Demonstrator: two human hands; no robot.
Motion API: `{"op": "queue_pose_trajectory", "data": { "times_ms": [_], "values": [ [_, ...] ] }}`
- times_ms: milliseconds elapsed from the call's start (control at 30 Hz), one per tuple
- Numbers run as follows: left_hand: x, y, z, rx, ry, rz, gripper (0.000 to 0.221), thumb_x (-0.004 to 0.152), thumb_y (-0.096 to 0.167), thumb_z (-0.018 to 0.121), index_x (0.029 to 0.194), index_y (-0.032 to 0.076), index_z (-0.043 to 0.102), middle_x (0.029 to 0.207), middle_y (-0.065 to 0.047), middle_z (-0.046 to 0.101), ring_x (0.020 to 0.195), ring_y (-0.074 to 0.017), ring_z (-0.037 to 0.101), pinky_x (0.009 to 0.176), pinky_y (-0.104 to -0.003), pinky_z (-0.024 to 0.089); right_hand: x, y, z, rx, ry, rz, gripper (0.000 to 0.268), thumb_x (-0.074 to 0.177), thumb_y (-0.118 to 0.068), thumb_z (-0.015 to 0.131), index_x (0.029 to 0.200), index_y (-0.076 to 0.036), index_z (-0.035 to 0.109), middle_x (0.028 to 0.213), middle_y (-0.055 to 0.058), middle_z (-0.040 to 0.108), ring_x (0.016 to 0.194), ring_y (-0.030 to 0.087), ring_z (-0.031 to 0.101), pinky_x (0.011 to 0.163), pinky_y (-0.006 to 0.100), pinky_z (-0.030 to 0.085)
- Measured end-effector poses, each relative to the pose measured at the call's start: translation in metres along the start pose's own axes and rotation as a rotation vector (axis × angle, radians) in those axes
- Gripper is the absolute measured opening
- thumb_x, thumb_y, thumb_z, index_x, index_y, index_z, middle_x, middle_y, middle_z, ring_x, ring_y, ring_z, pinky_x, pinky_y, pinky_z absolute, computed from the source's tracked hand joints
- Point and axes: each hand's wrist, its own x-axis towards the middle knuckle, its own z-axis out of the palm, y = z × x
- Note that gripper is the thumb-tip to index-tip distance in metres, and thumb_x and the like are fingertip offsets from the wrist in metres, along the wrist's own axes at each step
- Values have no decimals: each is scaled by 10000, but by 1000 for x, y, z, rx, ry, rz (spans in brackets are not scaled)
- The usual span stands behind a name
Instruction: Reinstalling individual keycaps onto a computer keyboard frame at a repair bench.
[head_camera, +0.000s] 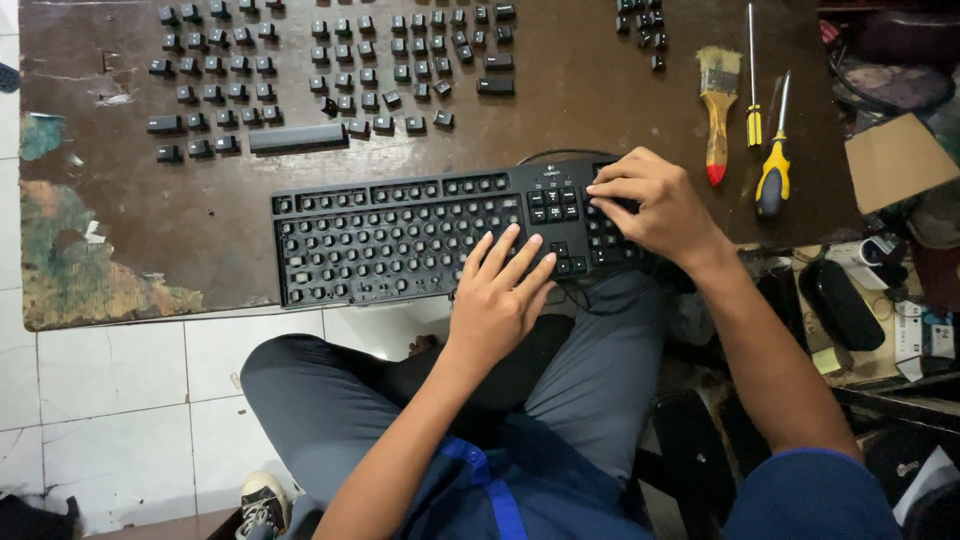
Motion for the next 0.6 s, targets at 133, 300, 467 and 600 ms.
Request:
{"op": "queue_pose_trajectory", "data": {
  "times_ms": [133, 300, 467, 600],
  "values": [
    [2, 1, -2, -34, -5, -7, 282, 966, 191, 791, 1242, 138, 815, 1341, -181, 757, 1400, -397, 617, 1210, -615, 412, -3, 2, 3, -29, 8, -4, 105, 910, 10, 861, 996, -49, 846, 1025, 118, 800, 991, 300, 739, 882, 396, 609],
    [0, 0, 1, 6, 6, 6, 288, 958, 208, 803, 1240, 151, 819, 1357, -163, 754, 1411, -384, 612, 1218, -602, 409, -5, 0, 7, -18, 35, 13, 105, 920, 3, 856, 1004, -60, 847, 1046, 113, 793, 1007, 292, 738, 897, 396, 609],
    [-2, -3, 4, 15, 17, 26, 304, 959, 213, 804, 1257, 157, 811, 1369, -155, 747, 1407, -384, 614, 1219, -603, 411, -2, 0, 9, 35, 52, 15, 167, 892, -2, 861, 1047, -58, 832, 1060, 119, 792, 1000, 316, 738, 875, 425, 610],
    [-2, -4, 3, 25, 9, 27, 311, 952, 221, 809, 1259, 168, 809, 1382, -137, 746, 1418, -365, 609, 1226, -590, 409, 3, 6, -9, 105, 77, -13, 204, 880, 25, 872, 1059, -58, 822, 1052, 149, 791, 989, 359, 743, 833, 455, 599]
  ]
}}
